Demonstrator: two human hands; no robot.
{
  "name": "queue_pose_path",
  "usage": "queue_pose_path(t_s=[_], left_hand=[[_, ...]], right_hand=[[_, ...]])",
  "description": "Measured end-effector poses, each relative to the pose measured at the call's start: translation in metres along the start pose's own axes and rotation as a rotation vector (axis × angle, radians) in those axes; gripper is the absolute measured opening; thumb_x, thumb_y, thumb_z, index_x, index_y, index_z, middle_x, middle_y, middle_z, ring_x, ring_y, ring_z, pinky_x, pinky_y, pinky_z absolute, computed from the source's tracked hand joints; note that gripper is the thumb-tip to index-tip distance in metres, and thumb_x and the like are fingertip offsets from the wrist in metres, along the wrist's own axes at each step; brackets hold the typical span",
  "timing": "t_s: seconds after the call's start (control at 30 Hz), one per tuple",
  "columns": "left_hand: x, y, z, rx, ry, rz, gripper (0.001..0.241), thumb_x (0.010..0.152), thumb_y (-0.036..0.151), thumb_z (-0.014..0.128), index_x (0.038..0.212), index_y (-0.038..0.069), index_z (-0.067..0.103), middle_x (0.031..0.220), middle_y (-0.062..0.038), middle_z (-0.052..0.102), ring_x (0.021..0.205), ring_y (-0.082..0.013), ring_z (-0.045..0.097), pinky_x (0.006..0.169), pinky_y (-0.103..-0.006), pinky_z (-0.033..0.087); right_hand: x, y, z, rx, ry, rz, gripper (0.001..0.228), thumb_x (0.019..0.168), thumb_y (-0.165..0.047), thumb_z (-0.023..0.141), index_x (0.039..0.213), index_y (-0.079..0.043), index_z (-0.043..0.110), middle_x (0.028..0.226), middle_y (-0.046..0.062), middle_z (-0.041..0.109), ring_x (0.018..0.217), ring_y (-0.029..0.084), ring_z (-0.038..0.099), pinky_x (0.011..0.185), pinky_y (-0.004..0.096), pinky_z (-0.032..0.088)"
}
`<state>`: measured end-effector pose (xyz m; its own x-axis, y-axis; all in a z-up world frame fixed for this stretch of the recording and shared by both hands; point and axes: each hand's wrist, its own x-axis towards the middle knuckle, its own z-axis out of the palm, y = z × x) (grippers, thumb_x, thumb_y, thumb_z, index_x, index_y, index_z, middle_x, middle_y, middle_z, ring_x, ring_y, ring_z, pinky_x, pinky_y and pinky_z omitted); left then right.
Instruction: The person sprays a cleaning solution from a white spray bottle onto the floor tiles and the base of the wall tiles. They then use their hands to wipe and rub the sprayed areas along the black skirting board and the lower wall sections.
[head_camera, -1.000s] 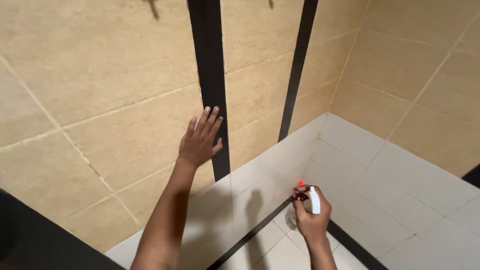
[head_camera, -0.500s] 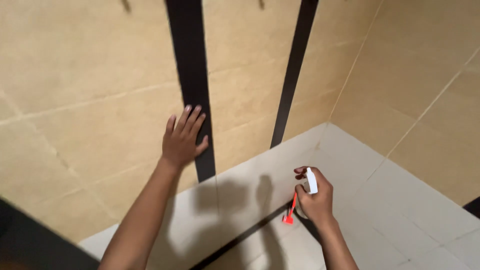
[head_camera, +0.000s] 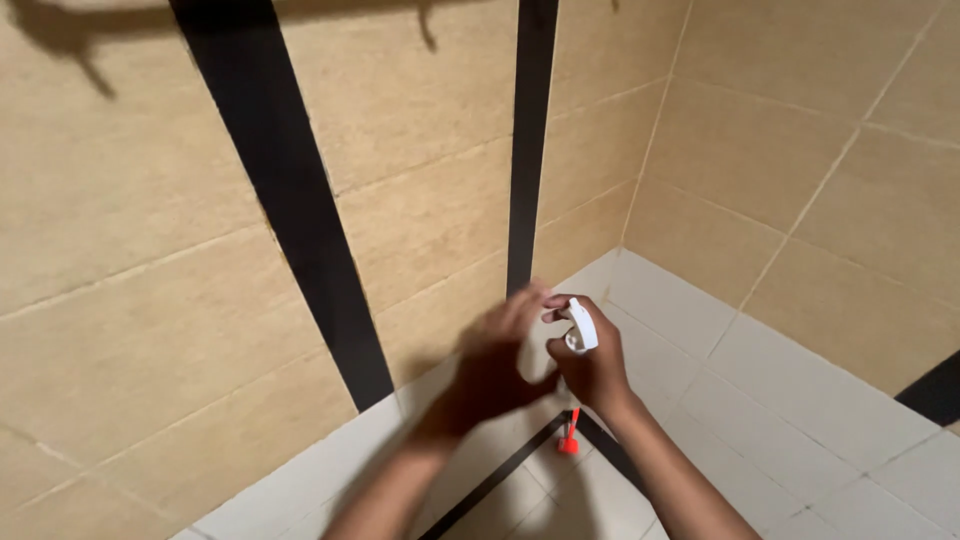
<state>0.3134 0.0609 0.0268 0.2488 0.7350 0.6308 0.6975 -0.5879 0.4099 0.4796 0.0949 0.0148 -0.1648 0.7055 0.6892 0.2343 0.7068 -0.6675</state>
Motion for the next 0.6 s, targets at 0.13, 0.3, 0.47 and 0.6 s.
queue_pose_path(t_s=[0.13,0.3,0.47,0.6], left_hand=[[0.004,-0.004,0.033,-0.231,0.082,0.095,0.119,0.071,0.037,0.088,0.158,-0.006,0.02,0.158,-0.028,0.039,0.141,-0.0445,0.046,0.116,-0.0487,0.039],[0.007,-0.017,0.062,-0.234,0.186,0.168,0.121,0.078,0.025,0.086,0.163,-0.006,0.005,0.162,-0.033,0.035,0.145,-0.0493,0.044,0.116,-0.0484,0.043],[0.004,-0.042,0.092,-0.354,0.151,-0.04,0.123,0.076,0.021,0.087,0.164,0.002,0.003,0.151,-0.024,0.05,0.13,-0.042,0.058,0.102,-0.0447,0.052],[0.0,-0.041,0.097,-0.416,0.28,-0.152,0.105,0.081,0.009,0.08,0.165,0.005,0.017,0.147,-0.02,0.055,0.127,-0.0364,0.065,0.098,-0.0402,0.058]], right_hand=[[0.011,0.007,0.002,0.118,-0.039,0.381,0.046,0.078,0.009,0.065,0.121,-0.008,0.061,0.109,0.006,0.072,0.08,0.016,0.064,0.062,0.032,0.052],[0.018,0.051,0.006,0.274,-0.067,0.234,0.054,0.077,0.008,0.071,0.125,-0.01,0.055,0.146,0.007,0.052,0.116,0.017,0.062,0.085,0.032,0.055],[0.029,0.044,0.008,0.119,-0.136,-0.089,0.062,0.078,0.011,0.075,0.133,-0.008,0.054,0.151,0.013,0.049,0.136,0.023,0.053,0.103,0.033,0.05],[0.034,0.049,0.018,0.182,-0.236,0.062,0.065,0.077,0.012,0.067,0.137,-0.011,0.055,0.153,0.011,0.048,0.131,0.022,0.058,0.094,0.032,0.056]])
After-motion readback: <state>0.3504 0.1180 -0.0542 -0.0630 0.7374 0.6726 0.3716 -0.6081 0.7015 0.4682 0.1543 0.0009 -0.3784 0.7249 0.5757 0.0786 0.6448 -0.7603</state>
